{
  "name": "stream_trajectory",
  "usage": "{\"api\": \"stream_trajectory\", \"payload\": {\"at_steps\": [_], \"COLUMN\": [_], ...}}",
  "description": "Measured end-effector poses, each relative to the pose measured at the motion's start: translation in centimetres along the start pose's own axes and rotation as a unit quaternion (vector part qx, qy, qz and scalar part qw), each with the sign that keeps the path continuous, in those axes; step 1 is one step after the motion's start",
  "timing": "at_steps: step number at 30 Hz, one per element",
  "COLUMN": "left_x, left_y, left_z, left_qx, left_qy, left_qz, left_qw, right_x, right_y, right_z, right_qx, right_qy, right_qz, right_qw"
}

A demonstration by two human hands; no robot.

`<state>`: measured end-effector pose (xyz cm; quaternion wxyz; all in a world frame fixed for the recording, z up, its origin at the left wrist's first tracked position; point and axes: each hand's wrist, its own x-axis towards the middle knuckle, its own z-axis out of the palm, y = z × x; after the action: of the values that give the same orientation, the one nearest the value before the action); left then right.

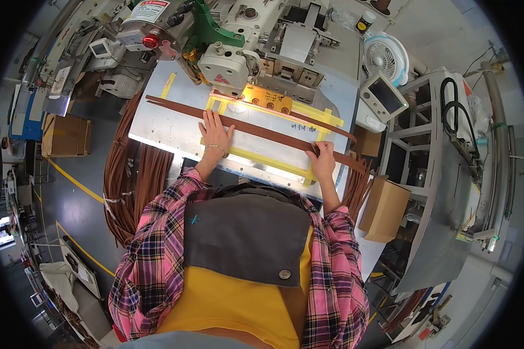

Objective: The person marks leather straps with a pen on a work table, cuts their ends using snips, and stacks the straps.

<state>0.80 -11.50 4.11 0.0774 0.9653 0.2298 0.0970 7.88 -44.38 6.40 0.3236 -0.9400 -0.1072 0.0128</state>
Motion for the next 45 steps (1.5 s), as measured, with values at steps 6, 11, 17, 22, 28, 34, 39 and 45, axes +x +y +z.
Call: {"api": "stream_trajectory", "payload": {"at_steps": [6, 11, 17, 22, 28, 34, 39, 45], "left_x": [1.2, 2.2, 2.3, 1.8, 1.5, 0.9, 0.9, 0.7], "left_y": [-2.8, -5.1, -5.9, -5.1, -4.9, -4.3, -4.5, -4.7], "left_z": [0.0, 0.1, 0.2, 0.3, 0.3, -0.7, -0.8, -0.7], "left_qx": [0.044, 0.047, 0.023, 0.028, -0.008, -0.040, -0.056, -0.097], "left_qy": [-0.018, -0.018, 0.013, 0.045, 0.024, 0.054, 0.050, 0.092], "left_qz": [-0.047, -0.074, -0.015, 0.012, 0.113, 0.078, 0.078, 0.096], "left_qw": [0.998, 0.996, 1.000, 0.998, 0.993, 0.995, 0.994, 0.986], "right_x": [-0.2, -0.9, -1.5, -1.7, -1.9, -2.2, -2.2, -2.3], "right_y": [-2.7, -4.8, -3.6, -1.5, 1.1, 1.6, 1.6, 1.8], "right_z": [1.9, 1.9, 0.5, -0.2, -1.1, -0.4, -0.4, -0.3], "right_qx": [0.008, -0.075, -0.104, -0.091, -0.079, -0.106, -0.105, -0.094], "right_qy": [-0.015, -0.036, 0.009, 0.061, 0.100, 0.130, 0.130, 0.132], "right_qz": [-0.048, -0.063, -0.068, -0.101, -0.044, -0.041, -0.042, -0.039], "right_qw": [0.999, 0.995, 0.992, 0.989, 0.991, 0.985, 0.985, 0.986]}}
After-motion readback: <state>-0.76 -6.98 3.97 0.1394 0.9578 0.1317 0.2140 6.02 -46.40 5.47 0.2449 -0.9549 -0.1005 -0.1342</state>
